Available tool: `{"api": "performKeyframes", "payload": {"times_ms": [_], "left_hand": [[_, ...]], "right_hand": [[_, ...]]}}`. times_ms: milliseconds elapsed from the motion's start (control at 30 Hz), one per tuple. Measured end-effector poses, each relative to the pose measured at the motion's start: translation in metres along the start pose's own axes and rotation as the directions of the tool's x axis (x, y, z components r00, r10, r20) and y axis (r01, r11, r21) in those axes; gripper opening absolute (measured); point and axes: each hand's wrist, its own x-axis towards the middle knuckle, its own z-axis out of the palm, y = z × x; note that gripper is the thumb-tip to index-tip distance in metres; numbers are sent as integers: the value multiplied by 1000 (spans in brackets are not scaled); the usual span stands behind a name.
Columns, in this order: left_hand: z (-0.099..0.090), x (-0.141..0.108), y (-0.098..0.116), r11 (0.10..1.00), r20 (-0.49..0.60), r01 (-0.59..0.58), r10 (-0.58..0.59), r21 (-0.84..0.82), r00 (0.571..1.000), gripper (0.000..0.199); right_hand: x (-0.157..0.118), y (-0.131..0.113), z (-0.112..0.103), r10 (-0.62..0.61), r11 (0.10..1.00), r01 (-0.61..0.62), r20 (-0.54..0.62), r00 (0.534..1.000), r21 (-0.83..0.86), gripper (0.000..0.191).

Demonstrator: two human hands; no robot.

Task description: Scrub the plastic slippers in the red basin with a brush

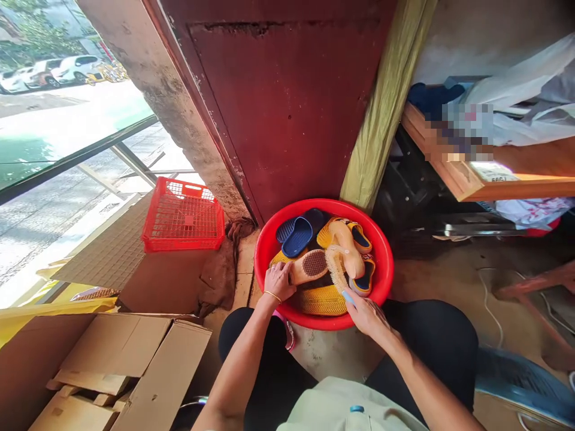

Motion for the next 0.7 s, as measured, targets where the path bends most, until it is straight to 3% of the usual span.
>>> {"api": "performKeyframes", "payload": {"times_ms": [100,233,400,533,600,700], "left_hand": [[1,-4,4,999,-94,43,-46,-33,995,80],[7,2,11,978,-146,172,-188,-116,971,77],[13,11,18,971,-138,178,-201,-158,970,78],[18,16,23,961,-160,210,-240,-181,958,78],[21,18,23,952,-179,239,-273,-190,945,89],[24,20,21,951,-180,243,-277,-190,944,107]], "right_hand": [[-2,-11,-11,-41,998,40,-3,999,-52,54],[5,-27,-19,-133,991,128,-95,987,-50,55],[61,-45,-31,-129,983,123,-31,991,-134,54],[102,-62,-35,-107,975,95,-49,993,-202,54],[99,-71,-25,-134,967,118,-55,989,-225,57],[71,-75,-1,-151,957,152,26,988,-245,60]]}}
